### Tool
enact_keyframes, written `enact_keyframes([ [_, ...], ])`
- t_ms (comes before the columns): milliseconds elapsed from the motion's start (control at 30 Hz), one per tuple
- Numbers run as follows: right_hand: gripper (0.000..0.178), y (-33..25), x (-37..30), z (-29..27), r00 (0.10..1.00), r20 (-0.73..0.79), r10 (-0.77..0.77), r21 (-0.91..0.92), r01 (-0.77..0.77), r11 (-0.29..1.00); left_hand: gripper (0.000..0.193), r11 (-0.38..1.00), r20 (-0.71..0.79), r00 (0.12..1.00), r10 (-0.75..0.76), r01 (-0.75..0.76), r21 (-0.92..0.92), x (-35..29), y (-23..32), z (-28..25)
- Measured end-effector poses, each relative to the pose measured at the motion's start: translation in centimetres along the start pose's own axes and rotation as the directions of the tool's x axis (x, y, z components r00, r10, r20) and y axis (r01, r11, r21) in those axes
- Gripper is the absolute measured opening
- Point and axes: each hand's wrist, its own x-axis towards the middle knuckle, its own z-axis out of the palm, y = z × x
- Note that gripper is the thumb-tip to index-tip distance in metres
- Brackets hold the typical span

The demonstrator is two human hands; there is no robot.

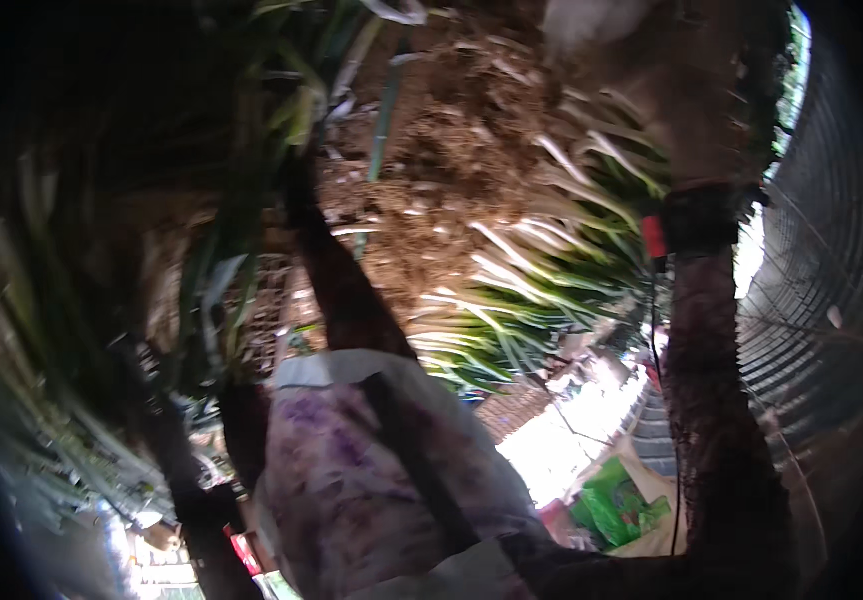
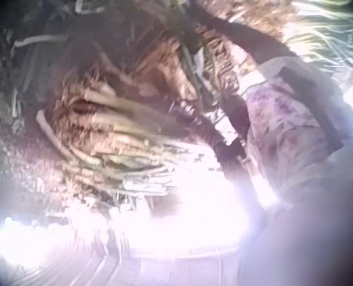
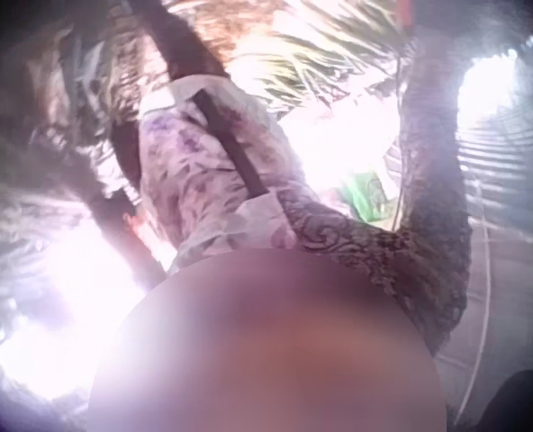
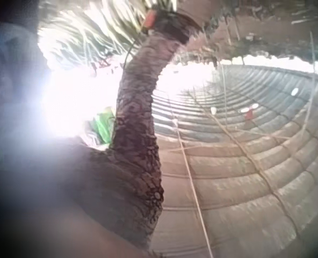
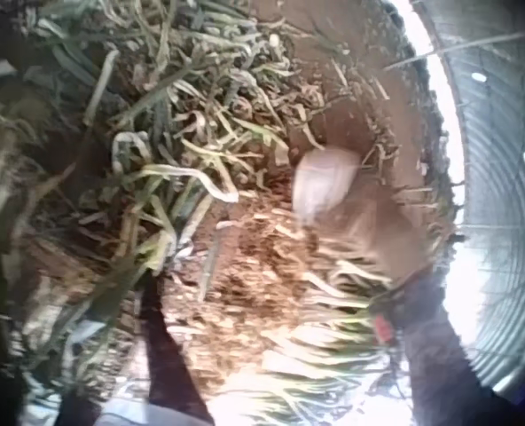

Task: Use a pneumatic air nozzle to strip outer leaves and clean harvested leeks.

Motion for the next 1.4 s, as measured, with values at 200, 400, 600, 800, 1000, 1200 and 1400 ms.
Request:
enact_keyframes([
  [200, 0.022, -11.3, 10.0, 3.0, 0.943, -0.329, -0.057, 0.204, 0.130, 0.970, 0.062, 0.982, -0.185, 0.967, 0.177, -0.186, -0.029, -0.2, 0.1, 0.3],
  [400, 0.090, -35.1, 8.7, 11.5, 0.992, 0.107, -0.062, 0.945, -0.121, -0.303, 0.029, 0.824, -0.155, 0.970, 0.186, -0.240, -0.513, -1.6, 1.9, -8.5],
  [600, 0.106, -43.9, 4.2, 11.3, 0.964, 0.264, 0.005, 0.960, -0.263, -0.097, 0.022, 0.755, -0.056, 0.922, 0.382, -0.346, -0.556, -6.5, 9.3, -13.4],
  [800, 0.058, -40.4, 0.1, 12.4, 0.889, 0.385, 0.247, 0.764, -0.157, -0.626, 0.060, 0.358, -0.188, 0.676, 0.712, -0.580, -0.732, -7.9, 11.8, -12.9],
  [1000, 0.047, -36.4, -6.4, 14.4, 0.735, 0.660, 0.157, 0.577, -0.362, -0.732, 0.088, 0.758, 0.003, 0.759, 0.651, -0.650, -0.060, -1.9, 13.0, -4.9],
  [1200, 0.044, -34.9, -7.9, 16.8, 0.735, 0.665, 0.136, 0.526, -0.331, -0.784, 0.116, 0.856, 0.345, 0.861, 0.373, -0.463, 0.231, 2.8, 16.8, 1.2],
  [1400, 0.043, -34.3, -7.4, 17.6, 0.668, 0.720, 0.187, 0.548, -0.384, -0.743, 0.111, 0.862, 0.117, 0.889, 0.443, -0.458, 0.219, 1.4, 16.5, 6.6],
])
